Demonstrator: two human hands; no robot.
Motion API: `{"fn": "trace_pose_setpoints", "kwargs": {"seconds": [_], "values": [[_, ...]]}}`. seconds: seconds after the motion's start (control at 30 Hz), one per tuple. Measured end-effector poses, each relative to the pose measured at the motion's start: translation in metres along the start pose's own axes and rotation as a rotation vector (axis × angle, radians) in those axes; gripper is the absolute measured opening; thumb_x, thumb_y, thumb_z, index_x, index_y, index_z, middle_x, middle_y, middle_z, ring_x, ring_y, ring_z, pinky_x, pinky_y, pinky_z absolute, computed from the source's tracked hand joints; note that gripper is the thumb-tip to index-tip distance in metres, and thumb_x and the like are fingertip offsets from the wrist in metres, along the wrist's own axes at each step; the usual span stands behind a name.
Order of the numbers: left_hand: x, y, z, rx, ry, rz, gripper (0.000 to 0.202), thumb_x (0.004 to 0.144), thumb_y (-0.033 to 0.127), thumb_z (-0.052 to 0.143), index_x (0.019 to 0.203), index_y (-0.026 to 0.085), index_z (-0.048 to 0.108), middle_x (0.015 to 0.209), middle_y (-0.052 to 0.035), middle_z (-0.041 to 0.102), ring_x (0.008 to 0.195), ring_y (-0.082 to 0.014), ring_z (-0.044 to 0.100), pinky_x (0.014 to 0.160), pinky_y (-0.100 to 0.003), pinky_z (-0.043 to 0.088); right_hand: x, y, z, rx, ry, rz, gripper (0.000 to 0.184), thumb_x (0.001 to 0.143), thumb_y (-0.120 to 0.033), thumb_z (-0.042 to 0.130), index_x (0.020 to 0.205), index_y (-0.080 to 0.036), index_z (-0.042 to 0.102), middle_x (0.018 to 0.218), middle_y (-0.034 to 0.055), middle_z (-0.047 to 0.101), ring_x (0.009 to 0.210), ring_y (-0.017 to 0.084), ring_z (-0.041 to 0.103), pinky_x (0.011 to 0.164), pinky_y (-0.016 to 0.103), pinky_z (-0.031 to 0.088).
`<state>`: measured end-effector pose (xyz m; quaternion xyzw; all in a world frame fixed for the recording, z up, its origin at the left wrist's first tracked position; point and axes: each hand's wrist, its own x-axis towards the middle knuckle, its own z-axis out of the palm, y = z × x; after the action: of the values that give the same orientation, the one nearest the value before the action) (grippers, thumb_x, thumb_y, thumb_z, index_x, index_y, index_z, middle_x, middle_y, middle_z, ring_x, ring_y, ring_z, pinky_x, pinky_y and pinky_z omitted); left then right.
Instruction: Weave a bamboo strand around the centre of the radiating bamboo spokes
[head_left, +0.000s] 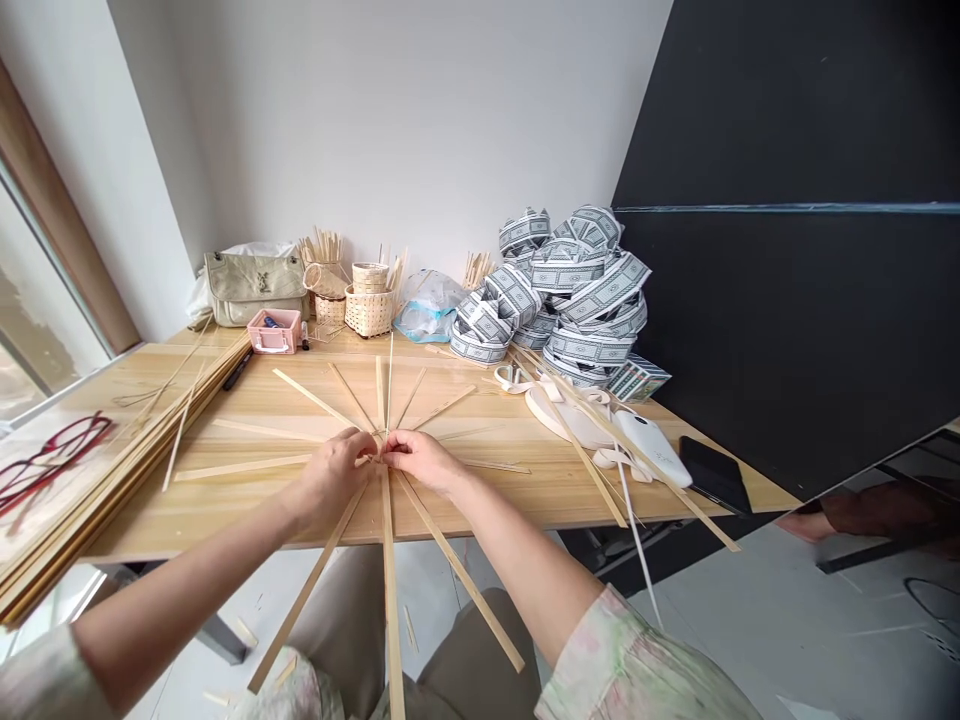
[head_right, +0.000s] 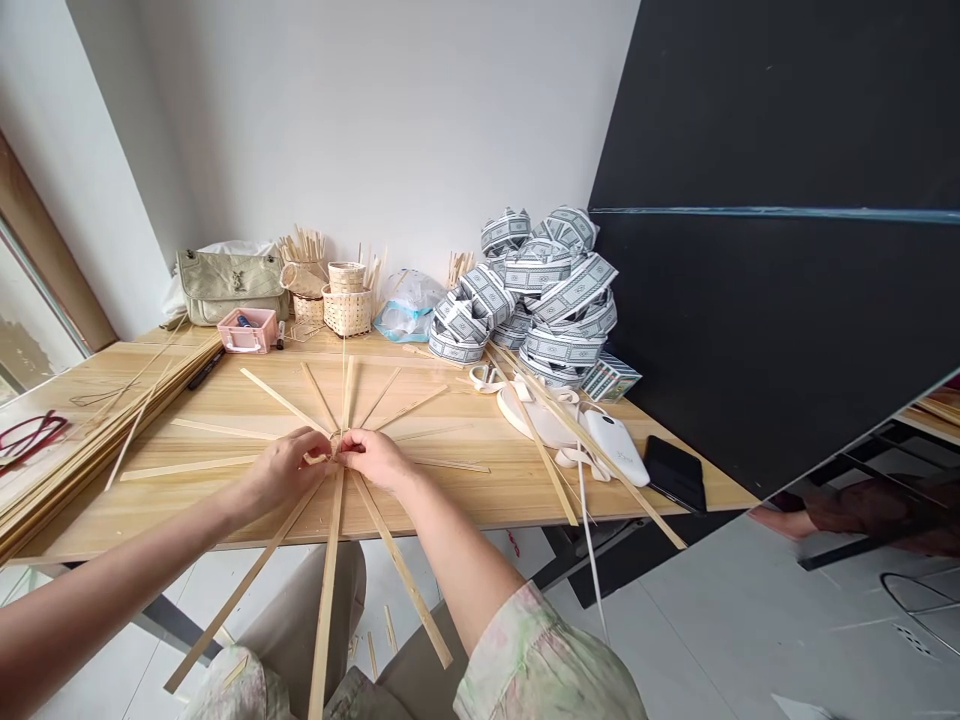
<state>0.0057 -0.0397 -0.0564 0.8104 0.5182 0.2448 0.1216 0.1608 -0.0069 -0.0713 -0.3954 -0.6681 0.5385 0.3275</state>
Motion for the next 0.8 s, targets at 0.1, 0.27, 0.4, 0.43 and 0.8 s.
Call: {"fn": "trace_pose_setpoints", "kwargs": {"seconds": [0.1,0.27,0.4,0.43,0.8], "values": [[0.018,-0.003,0.008,0.012,-0.030,-0.053,0.016,0.074,0.030,0.050,0.068,0.016,0.052,0.067,-0.0005,0.054,0.064,-0.0145,0.051,0.057,-0.023,0.038,-0.001,-0.001,0.002,0.008,0.013,0.013,0.009,0.062,-0.023,0.058,0.063,-0.016,0.053,0.059,-0.0047,0.051,0.060,0.009,0.045,0.064,0.024,0.035],[0.026,-0.001,0.009,0.077,-0.057,-0.075,0.023,0.078,0.028,0.043,0.059,0.017,0.050,0.057,0.0010,0.050,0.058,-0.0134,0.048,0.055,-0.023,0.034,-0.001,0.000,0.003,-0.006,0.052,0.056,0.006,0.060,-0.017,0.057,0.064,-0.015,0.055,0.059,-0.0042,0.052,0.061,0.010,0.048,0.067,0.026,0.037],[0.022,-0.002,0.009,0.079,-0.010,-0.021,0.022,0.079,0.023,0.040,0.061,0.016,0.050,0.062,-0.0002,0.052,0.061,-0.0125,0.050,0.057,-0.021,0.035,-0.001,0.003,-0.002,0.085,0.067,0.033,0.009,0.062,-0.013,0.053,0.071,-0.016,0.055,0.066,-0.0028,0.054,0.066,0.010,0.050,0.073,0.027,0.039],[0.021,-0.003,0.009,0.073,-0.015,-0.018,0.021,0.079,0.022,0.039,0.063,0.016,0.051,0.062,-0.0001,0.053,0.060,-0.0122,0.050,0.057,-0.021,0.036,-0.002,0.003,-0.003,0.101,0.057,0.027,0.011,0.062,-0.011,0.052,0.073,-0.016,0.054,0.068,-0.0027,0.054,0.067,0.010,0.051,0.074,0.027,0.039],[0.010,-0.015,0.011,-0.030,0.003,0.059,0.017,0.081,0.022,0.036,0.077,0.018,0.052,0.070,-0.0016,0.062,0.066,-0.0141,0.058,0.062,-0.023,0.042,-0.023,-0.004,-0.004,-0.550,0.184,-0.236,0.018,0.062,-0.004,0.053,0.073,-0.018,0.056,0.083,0.0005,0.050,0.084,0.014,0.048,0.078,0.030,0.037]]}}
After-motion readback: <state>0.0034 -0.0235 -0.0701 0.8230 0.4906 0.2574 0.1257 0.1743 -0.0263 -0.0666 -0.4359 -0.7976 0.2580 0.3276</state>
